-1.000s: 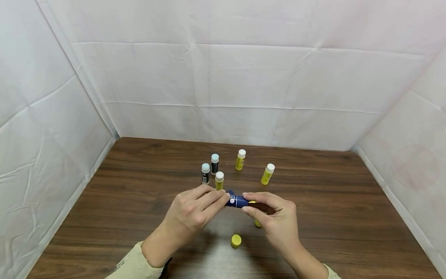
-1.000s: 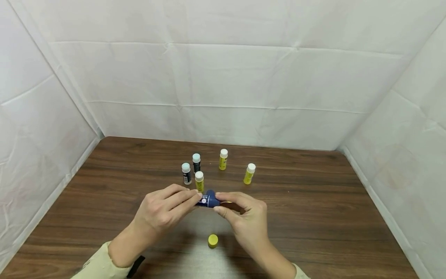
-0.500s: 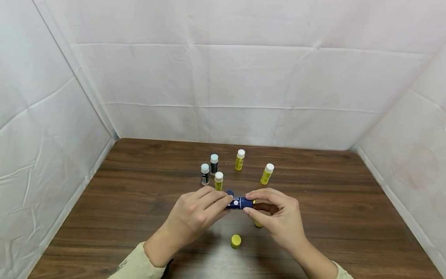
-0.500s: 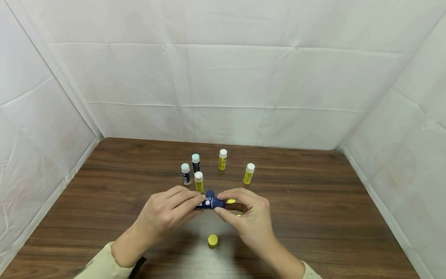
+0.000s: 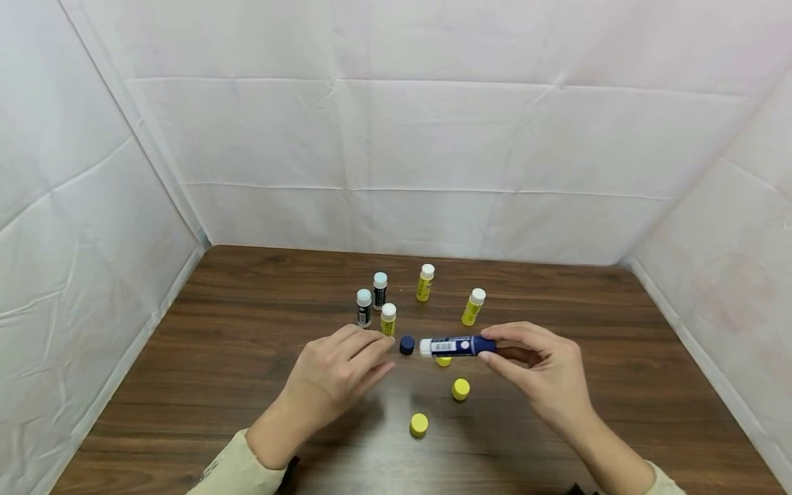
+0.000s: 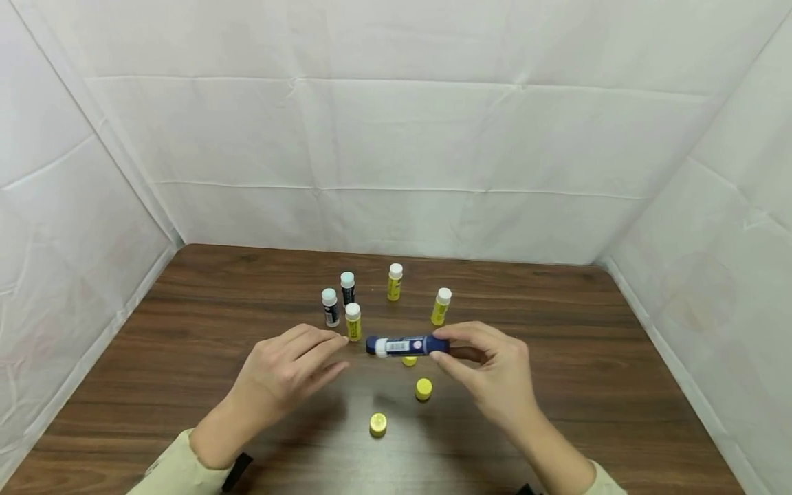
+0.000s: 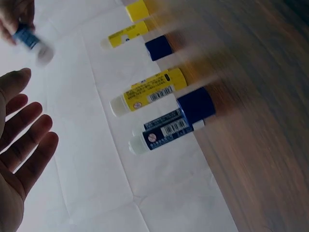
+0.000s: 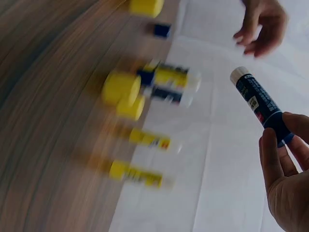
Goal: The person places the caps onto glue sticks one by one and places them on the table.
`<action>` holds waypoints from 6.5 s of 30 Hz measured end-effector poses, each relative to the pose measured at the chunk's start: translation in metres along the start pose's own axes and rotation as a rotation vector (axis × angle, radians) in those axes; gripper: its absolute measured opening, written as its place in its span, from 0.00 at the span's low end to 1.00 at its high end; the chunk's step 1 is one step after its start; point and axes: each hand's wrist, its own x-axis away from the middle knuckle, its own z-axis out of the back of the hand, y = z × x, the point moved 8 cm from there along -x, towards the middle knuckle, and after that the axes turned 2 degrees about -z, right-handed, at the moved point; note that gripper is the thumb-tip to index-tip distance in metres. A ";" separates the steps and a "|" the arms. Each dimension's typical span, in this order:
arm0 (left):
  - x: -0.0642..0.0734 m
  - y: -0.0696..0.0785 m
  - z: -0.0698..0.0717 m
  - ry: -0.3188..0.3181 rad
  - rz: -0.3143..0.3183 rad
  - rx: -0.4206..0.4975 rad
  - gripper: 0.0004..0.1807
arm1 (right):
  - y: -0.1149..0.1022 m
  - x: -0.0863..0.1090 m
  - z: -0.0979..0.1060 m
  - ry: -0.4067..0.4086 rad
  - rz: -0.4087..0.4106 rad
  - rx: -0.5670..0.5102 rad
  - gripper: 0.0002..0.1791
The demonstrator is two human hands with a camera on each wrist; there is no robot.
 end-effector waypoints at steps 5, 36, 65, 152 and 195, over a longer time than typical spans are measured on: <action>0.006 -0.006 0.003 -0.021 0.050 -0.005 0.14 | 0.016 -0.004 0.039 0.049 0.048 0.257 0.17; 0.015 -0.002 0.020 -0.048 0.122 0.033 0.14 | 0.152 -0.041 0.221 -0.049 0.025 1.043 0.14; 0.023 -0.018 0.006 -0.078 0.265 0.101 0.16 | 0.177 -0.046 0.235 -0.088 -0.084 1.118 0.21; 0.076 -0.141 -0.124 -0.271 1.262 0.641 0.19 | -0.066 0.071 -0.039 -0.084 0.665 0.383 0.20; 0.039 -0.052 -0.009 -0.120 0.709 0.461 0.19 | 0.054 -0.024 -0.113 -0.403 0.212 0.656 0.17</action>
